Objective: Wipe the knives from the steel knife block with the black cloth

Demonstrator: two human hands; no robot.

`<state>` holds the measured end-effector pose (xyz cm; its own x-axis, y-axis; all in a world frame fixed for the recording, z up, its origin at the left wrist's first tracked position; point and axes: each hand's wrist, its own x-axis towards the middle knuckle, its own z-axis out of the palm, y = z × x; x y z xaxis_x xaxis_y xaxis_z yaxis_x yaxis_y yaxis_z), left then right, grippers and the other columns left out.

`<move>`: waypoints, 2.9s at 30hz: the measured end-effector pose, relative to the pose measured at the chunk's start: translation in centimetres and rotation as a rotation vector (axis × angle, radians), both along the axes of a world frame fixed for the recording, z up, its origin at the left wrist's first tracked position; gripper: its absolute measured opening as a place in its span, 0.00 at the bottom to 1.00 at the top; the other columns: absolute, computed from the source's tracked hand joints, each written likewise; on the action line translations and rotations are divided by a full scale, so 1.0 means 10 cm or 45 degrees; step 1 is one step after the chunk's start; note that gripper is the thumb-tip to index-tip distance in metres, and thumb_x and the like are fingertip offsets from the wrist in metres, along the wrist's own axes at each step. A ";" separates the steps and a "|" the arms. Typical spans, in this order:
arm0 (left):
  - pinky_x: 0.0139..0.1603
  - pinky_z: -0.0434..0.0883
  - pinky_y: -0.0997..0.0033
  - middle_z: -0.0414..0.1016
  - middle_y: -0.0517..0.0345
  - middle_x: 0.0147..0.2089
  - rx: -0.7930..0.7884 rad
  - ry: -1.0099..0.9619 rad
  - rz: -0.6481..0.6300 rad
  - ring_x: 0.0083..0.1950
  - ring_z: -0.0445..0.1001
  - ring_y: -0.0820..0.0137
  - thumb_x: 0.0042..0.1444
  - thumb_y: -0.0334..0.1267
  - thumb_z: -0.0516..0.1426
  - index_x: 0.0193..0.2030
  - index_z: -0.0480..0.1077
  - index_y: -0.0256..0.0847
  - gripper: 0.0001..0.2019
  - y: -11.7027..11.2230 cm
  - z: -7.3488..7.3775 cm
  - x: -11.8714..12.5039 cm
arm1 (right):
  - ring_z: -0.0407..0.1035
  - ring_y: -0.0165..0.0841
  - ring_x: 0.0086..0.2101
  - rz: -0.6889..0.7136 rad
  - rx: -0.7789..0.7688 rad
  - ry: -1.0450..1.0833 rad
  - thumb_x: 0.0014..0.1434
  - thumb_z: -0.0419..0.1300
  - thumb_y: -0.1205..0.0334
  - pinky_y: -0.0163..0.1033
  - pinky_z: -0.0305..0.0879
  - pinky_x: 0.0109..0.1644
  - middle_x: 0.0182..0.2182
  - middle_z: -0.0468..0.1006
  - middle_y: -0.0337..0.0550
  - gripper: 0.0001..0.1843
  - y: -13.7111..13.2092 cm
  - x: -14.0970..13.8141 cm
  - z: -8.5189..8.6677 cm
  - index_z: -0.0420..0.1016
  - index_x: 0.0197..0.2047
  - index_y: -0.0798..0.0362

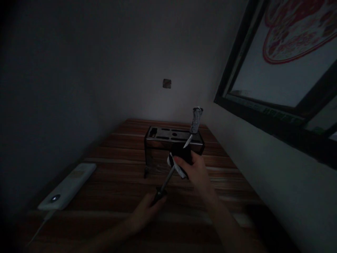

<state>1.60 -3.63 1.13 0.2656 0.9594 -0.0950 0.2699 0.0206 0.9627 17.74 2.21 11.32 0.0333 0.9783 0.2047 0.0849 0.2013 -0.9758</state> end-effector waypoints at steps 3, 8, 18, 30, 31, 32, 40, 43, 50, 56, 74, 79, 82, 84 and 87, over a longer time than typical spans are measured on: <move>0.33 0.60 0.76 0.63 0.62 0.28 -0.024 0.011 0.098 0.32 0.61 0.71 0.52 0.50 0.51 0.32 0.68 0.36 0.17 -0.01 -0.02 0.01 | 0.71 0.34 0.27 0.016 0.064 0.152 0.42 0.67 0.53 0.36 0.67 0.29 0.29 0.78 0.43 0.18 0.10 0.01 0.15 0.74 0.34 0.56; 0.34 0.61 0.74 0.65 0.59 0.29 -0.080 0.071 0.152 0.34 0.62 0.69 0.50 0.52 0.52 0.30 0.69 0.36 0.18 -0.01 -0.06 0.02 | 0.73 0.35 0.29 -0.052 0.172 0.429 0.45 0.65 0.55 0.38 0.69 0.33 0.27 0.78 0.42 0.14 0.17 -0.01 0.28 0.74 0.33 0.55; 0.32 0.59 0.74 0.61 0.61 0.26 -0.003 0.054 0.083 0.30 0.60 0.71 0.51 0.49 0.50 0.29 0.69 0.35 0.17 -0.02 0.03 0.03 | 0.73 0.37 0.36 -0.127 0.118 0.395 0.49 0.59 0.46 0.40 0.70 0.39 0.32 0.78 0.42 0.19 0.09 0.03 0.26 0.73 0.37 0.52; 0.33 0.61 0.74 0.66 0.59 0.27 0.035 0.017 0.161 0.32 0.63 0.69 0.51 0.49 0.51 0.31 0.70 0.35 0.17 -0.04 0.00 0.01 | 0.72 0.32 0.28 0.180 -0.093 0.281 0.39 0.68 0.55 0.35 0.68 0.32 0.28 0.79 0.41 0.17 0.05 -0.02 0.22 0.76 0.33 0.54; 0.33 0.61 0.74 0.66 0.59 0.28 0.034 0.004 0.169 0.32 0.63 0.69 0.51 0.49 0.51 0.32 0.70 0.35 0.17 -0.04 -0.01 0.01 | 0.72 0.32 0.28 0.206 -0.096 0.230 0.40 0.68 0.55 0.35 0.67 0.31 0.28 0.79 0.41 0.16 0.05 -0.03 0.20 0.76 0.33 0.54; 0.33 0.61 0.74 0.66 0.59 0.28 0.033 -0.005 0.180 0.32 0.63 0.70 0.51 0.48 0.51 0.32 0.70 0.35 0.17 -0.04 -0.02 0.01 | 0.71 0.32 0.28 0.232 -0.088 0.169 0.40 0.67 0.55 0.35 0.66 0.30 0.28 0.78 0.41 0.16 0.05 -0.05 0.17 0.76 0.32 0.55; 0.30 0.60 0.74 0.64 0.60 0.26 -0.060 -0.105 0.328 0.30 0.61 0.71 0.48 0.46 0.53 0.31 0.68 0.34 0.15 -0.02 -0.06 0.00 | 0.70 0.35 0.33 0.473 -0.024 -0.415 0.43 0.65 0.61 0.36 0.65 0.34 0.32 0.77 0.41 0.15 -0.05 -0.27 0.00 0.74 0.36 0.56; 0.32 0.62 0.74 0.67 0.59 0.28 -0.103 -0.131 0.375 0.32 0.64 0.70 0.46 0.42 0.53 0.31 0.68 0.34 0.12 -0.02 -0.04 -0.01 | 0.70 0.36 0.34 0.522 -0.096 -0.534 0.42 0.65 0.64 0.38 0.65 0.36 0.33 0.77 0.43 0.18 -0.11 -0.36 -0.10 0.73 0.39 0.58; 0.34 0.64 0.72 0.70 0.57 0.33 -0.144 -0.210 0.477 0.35 0.67 0.68 0.45 0.40 0.53 0.36 0.68 0.34 0.13 -0.01 -0.09 0.00 | 0.69 0.35 0.34 0.547 -0.128 -0.621 0.41 0.66 0.66 0.35 0.64 0.35 0.33 0.76 0.41 0.17 -0.15 -0.46 -0.18 0.72 0.38 0.59; 0.33 0.64 0.74 0.71 0.57 0.31 -0.054 -0.162 0.383 0.34 0.67 0.68 0.46 0.38 0.52 0.32 0.69 0.34 0.10 0.03 -0.09 -0.01 | 0.70 0.36 0.34 0.553 -0.140 -0.595 0.44 0.64 0.65 0.36 0.64 0.34 0.33 0.76 0.43 0.15 -0.13 -0.42 -0.12 0.72 0.37 0.59; 0.28 0.60 0.76 0.64 0.61 0.24 0.122 0.081 0.189 0.28 0.61 0.72 0.50 0.43 0.51 0.27 0.68 0.36 0.12 0.04 -0.02 0.00 | 0.71 0.34 0.30 0.299 0.065 -0.354 0.44 0.65 0.57 0.36 0.66 0.30 0.31 0.77 0.43 0.16 0.01 -0.04 0.21 0.73 0.36 0.57; 0.30 0.62 0.75 0.68 0.58 0.26 0.118 0.133 0.120 0.29 0.65 0.70 0.50 0.43 0.51 0.30 0.70 0.35 0.13 0.03 0.01 0.01 | 0.71 0.31 0.25 0.168 0.023 -0.091 0.43 0.66 0.54 0.33 0.66 0.26 0.28 0.78 0.42 0.17 0.04 0.13 0.27 0.74 0.35 0.56; 0.31 0.62 0.75 0.69 0.57 0.27 0.142 0.125 0.068 0.30 0.66 0.69 0.51 0.43 0.51 0.30 0.70 0.35 0.13 0.04 0.00 0.00 | 0.71 0.31 0.24 0.120 0.059 0.064 0.44 0.66 0.54 0.32 0.66 0.24 0.27 0.78 0.42 0.16 0.04 0.19 0.31 0.75 0.34 0.56; 0.32 0.62 0.75 0.69 0.57 0.27 0.151 0.122 0.043 0.30 0.66 0.70 0.52 0.44 0.51 0.31 0.70 0.35 0.13 0.04 0.00 0.01 | 0.70 0.30 0.23 0.083 0.103 0.128 0.45 0.66 0.55 0.31 0.65 0.22 0.25 0.77 0.40 0.14 0.04 0.22 0.33 0.75 0.33 0.55; 0.31 0.61 0.75 0.67 0.59 0.26 0.144 0.131 0.050 0.29 0.65 0.71 0.51 0.44 0.51 0.29 0.69 0.36 0.13 0.04 0.02 0.02 | 0.68 0.28 0.20 -0.020 0.157 0.130 0.46 0.64 0.54 0.31 0.62 0.19 0.24 0.76 0.39 0.12 0.04 0.23 0.36 0.74 0.31 0.53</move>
